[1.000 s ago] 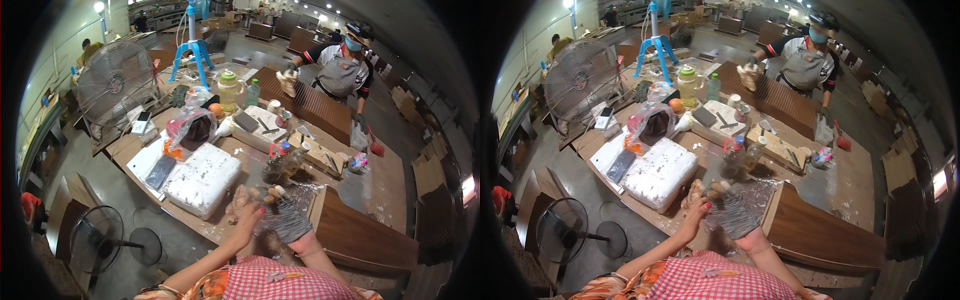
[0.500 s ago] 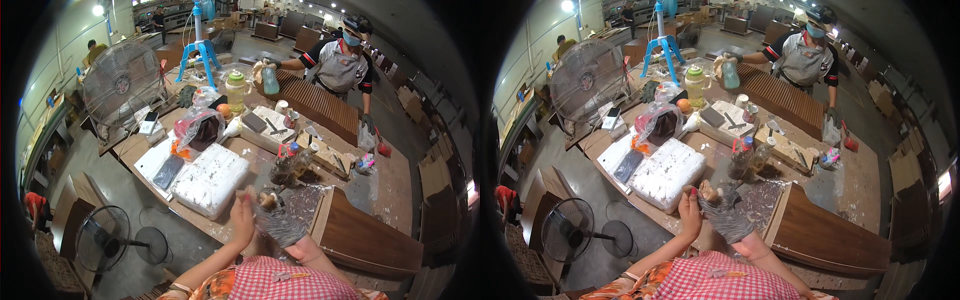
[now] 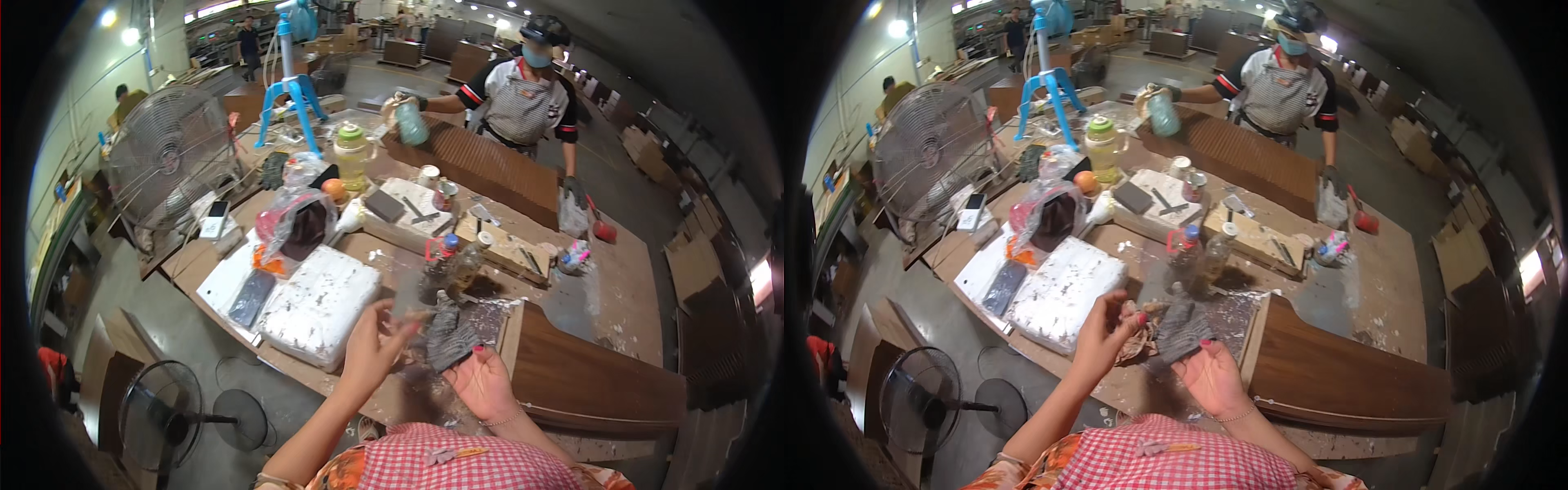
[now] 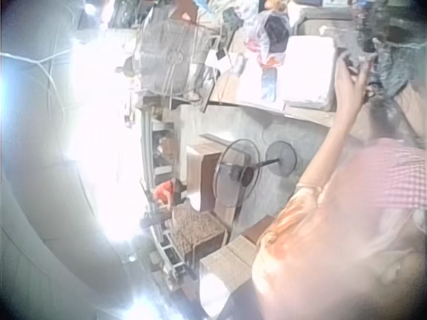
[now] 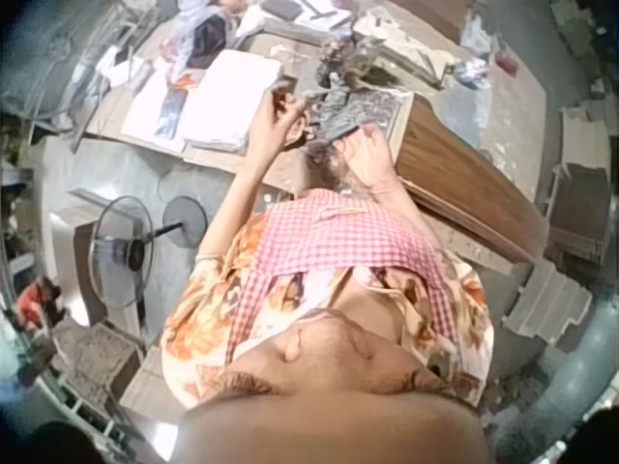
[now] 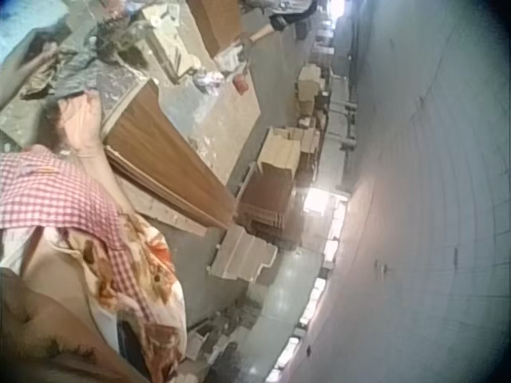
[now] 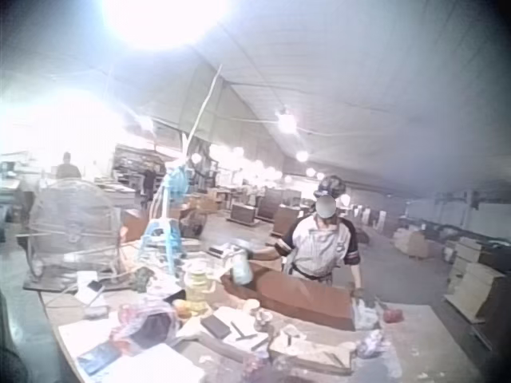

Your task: The person puts on work gloves, sands the edges of a wooden board using a small block, and wipes down its surfaces with cloths.

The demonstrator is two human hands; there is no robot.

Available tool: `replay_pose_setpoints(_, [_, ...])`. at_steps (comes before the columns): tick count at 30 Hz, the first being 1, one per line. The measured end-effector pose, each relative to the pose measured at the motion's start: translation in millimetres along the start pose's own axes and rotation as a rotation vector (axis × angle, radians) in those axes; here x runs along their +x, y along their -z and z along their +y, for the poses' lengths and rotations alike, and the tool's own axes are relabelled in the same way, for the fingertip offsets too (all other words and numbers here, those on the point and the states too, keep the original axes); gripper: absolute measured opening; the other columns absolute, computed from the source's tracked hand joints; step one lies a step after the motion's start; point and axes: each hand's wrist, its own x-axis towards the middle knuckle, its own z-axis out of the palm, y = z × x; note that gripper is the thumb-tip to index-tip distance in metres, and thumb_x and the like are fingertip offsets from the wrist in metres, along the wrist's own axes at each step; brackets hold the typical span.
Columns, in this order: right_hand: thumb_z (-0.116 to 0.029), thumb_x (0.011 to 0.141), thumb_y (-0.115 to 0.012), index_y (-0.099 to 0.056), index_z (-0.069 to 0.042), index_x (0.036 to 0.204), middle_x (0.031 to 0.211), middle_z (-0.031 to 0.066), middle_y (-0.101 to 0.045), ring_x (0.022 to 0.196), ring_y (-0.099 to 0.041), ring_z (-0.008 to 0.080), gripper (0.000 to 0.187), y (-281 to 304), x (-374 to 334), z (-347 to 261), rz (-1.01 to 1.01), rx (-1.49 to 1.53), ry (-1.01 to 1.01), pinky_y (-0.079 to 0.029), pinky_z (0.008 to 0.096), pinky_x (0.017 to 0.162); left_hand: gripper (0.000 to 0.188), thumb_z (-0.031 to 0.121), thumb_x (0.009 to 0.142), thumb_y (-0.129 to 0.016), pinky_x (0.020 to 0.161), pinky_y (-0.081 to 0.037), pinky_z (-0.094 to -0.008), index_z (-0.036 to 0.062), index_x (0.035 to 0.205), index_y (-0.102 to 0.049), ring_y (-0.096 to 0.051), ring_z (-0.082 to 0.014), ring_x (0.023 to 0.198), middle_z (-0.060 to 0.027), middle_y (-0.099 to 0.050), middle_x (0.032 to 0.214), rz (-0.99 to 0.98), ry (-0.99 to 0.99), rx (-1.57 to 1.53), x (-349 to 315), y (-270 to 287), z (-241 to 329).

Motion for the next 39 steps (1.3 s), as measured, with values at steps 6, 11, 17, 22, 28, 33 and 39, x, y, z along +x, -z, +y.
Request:
replay_pose_setpoints(6, [-0.027, 0.091, -0.05, -0.044, -0.003, 0.126, 0.123, 0.0105, -0.054, 0.114, -0.052, 0.0231, 0.042, 2.6, 1.5, 16.0, 0.077, 0.016, 0.013, -0.039, 0.0369, 0.1, 0.026, 0.019, 0.076, -0.074, 0.065, -0.046, -0.0308, 0.0044, 0.097, -0.065, -0.057, -0.0224, 0.077, -0.0098, -0.055, 0.084, -0.137, -0.489, 0.317, -30.8, -28.4, 7.6])
replay_pose_setpoints(11, [-0.012, 0.09, -0.048, -0.054, 0.0, 0.106, 0.113, 0.0124, -0.057, 0.105, -0.055, 0.0254, 0.021, 50.7, 9.6, 31.3, 0.268, -0.216, 0.002, -0.044, 0.0376, 0.094, 0.019, 0.013, 0.086, -0.063, 0.066, -0.047, -0.0307, 0.003, 0.101, -0.067, -0.06, -0.0216, 0.073, -0.013, -0.061, 0.08, -0.124, -0.334, 0.242, -23.1, -28.4, -22.5])
replay_pose_setpoints(17, [-0.007, 0.078, -0.051, -0.059, 0.003, 0.097, 0.097, 0.0194, -0.06, 0.097, -0.058, 0.0317, 0.023, 1.9, -14.7, 22.3, -0.179, -2.4, 0.159, -0.049, 0.0386, 0.085, 0.025, 0.011, 0.087, -0.061, 0.069, -0.048, -0.0343, 0.0051, 0.111, -0.066, -0.062, -0.0267, 0.077, -0.0157, -0.064, 0.087, -0.368, -0.402, 0.315, -14.0, -26.1, -26.3])
replay_pose_setpoints(22, [-0.01, 0.076, -0.053, -0.064, -0.003, 0.078, 0.084, 0.0155, -0.062, 0.089, -0.058, 0.0315, 0.014, 14.3, 2.7, 15.8, -0.544, -2.487, 0.168, -0.049, 0.0399, 0.078, 0.026, 0.014, 0.086, -0.063, 0.072, -0.048, -0.0382, 0.0075, 0.111, -0.066, -0.06, -0.0312, 0.08, -0.0147, -0.063, 0.086, -0.619, -0.487, 0.438, 1.4, -19.4, -15.3])
replay_pose_setpoints(28, [-0.011, 0.081, -0.053, -0.062, 0.002, 0.086, 0.08, 0.0238, -0.062, 0.073, -0.062, 0.0373, 0.016, 26.3, 27.4, 21.2, -0.198, -2.203, 0.001, -0.049, 0.046, 0.067, 0.024, 0.01, 0.079, -0.064, 0.07, -0.047, -0.0381, 0.0067, 0.103, -0.068, -0.058, -0.0288, 0.077, -0.011, -0.057, 0.077, -0.621, -0.684, 0.529, 6.8, -17.9, 13.3])
replay_pose_setpoints(33, [-0.01, 0.08, -0.055, -0.061, 0.003, 0.086, 0.076, 0.0234, -0.061, 0.073, -0.061, 0.0391, 0.015, 56.9, 38.4, 36.8, -0.078, -1.817, 0.341, -0.049, 0.0452, 0.063, 0.02, 0.012, 0.076, -0.066, 0.07, -0.047, -0.0369, 0.0056, 0.095, -0.069, -0.058, -0.0277, 0.076, -0.0091, -0.059, 0.075, -0.552, -0.748, 0.635, 10.0, -13.1, 15.0])
replay_pose_setpoints(39, [-0.012, 0.083, -0.052, -0.059, -0.004, 0.097, 0.092, 0.019, -0.062, 0.087, -0.061, 0.0346, 0.018, 69.8, 34.3, 36.0, -0.173, -2.039, 0.493, -0.05, 0.0421, 0.075, 0.02, 0.014, 0.074, -0.066, 0.072, -0.047, -0.0362, 0.0055, 0.093, -0.069, -0.058, -0.0273, 0.076, -0.0091, -0.06, 0.075, -0.628, -0.823, 0.562, 6.2, -31.3, 16.6])
